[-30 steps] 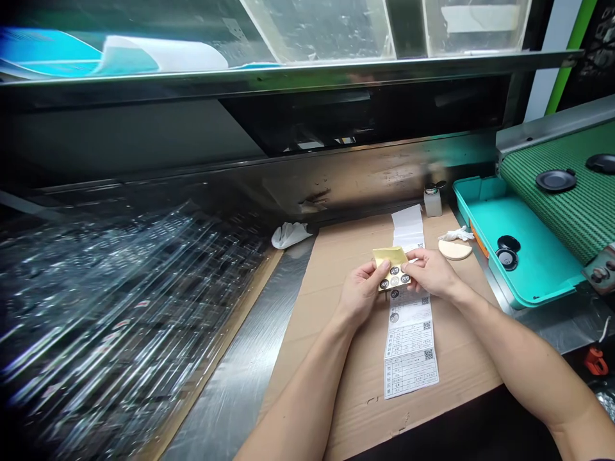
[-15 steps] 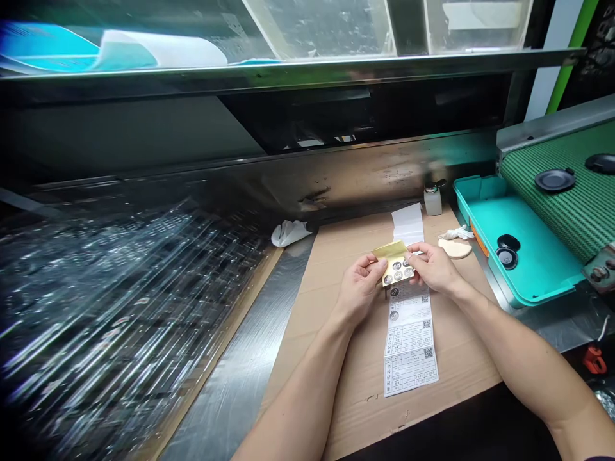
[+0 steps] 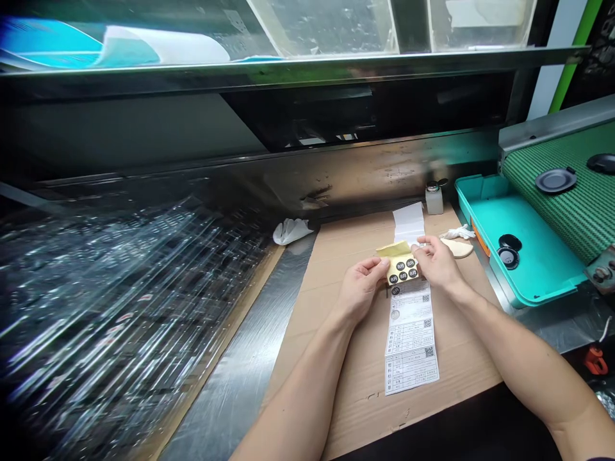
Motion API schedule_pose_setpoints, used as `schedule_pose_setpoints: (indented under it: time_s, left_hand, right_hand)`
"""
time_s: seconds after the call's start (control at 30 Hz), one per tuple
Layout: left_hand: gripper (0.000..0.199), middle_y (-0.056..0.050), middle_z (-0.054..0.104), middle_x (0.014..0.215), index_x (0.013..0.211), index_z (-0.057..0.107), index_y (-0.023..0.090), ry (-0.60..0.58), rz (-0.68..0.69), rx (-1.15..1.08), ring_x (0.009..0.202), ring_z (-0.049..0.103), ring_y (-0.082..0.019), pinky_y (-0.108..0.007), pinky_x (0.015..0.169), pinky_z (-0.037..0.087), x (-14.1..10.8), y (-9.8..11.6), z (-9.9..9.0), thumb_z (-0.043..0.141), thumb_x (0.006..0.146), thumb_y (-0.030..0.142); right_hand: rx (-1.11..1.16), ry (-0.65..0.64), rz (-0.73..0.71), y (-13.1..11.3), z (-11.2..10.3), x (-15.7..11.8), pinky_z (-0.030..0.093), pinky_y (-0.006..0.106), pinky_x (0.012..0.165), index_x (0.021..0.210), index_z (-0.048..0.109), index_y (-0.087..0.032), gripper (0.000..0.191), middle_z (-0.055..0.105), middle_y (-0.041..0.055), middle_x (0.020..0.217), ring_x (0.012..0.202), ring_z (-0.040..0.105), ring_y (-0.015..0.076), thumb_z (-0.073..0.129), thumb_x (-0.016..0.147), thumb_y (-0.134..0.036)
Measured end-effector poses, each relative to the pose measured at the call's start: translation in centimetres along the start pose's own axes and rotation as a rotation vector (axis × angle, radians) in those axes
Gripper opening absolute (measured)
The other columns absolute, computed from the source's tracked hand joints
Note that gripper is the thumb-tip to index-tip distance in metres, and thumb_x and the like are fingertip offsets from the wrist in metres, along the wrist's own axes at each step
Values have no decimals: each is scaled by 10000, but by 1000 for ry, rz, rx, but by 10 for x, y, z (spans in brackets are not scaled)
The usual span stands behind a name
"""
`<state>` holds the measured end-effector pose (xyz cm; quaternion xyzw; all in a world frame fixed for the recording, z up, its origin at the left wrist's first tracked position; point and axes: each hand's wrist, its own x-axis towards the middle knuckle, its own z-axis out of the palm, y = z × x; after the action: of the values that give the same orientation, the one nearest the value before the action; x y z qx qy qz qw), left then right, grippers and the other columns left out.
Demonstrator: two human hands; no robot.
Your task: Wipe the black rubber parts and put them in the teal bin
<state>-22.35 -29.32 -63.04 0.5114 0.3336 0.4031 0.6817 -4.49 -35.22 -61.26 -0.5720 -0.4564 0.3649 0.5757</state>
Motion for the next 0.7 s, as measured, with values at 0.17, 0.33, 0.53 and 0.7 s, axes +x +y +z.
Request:
schedule_pose_setpoints:
  time_s: [0.17,0.33,0.53,0.7]
  left_hand:
    - [428,-49,719,711,805,754,122,171,22,36,614,637,-144,-278,628,519,1,-1,2,897,636,488]
    - [332,-34,701,730,664,737,147,119,37,1,615,583,-110,-237,557,457,-3,-3,10,931,598,408]
    - [342,-33,692,712,620,689,145,6,-42,-141,659,618,-119,-262,652,513,-4,0,8,931,609,386]
    - [365,-67,743,798,818,721,129,11,-142,-98,722,673,-141,-278,731,530,-3,1,8,941,596,319]
  right_hand:
    - [-446,37,-369,-6,5,-13,495,330,837,938,654,-204,329,666,73,1002,920,621,202,678,882,-527]
    - [-461,-85,-235,-4,18,-24,488,357,868,1133,640,-196,597,684,89,1105,996,634,236,835,717,-579]
    - [-216,-211,-143,-2,16,-18,502,272,716,1076,675,-187,348,730,33,968,784,646,154,768,803,-384]
    - [-394,-143,-243,1,15,-20,494,280,745,1046,712,-221,193,748,26,917,804,660,176,601,888,-236]
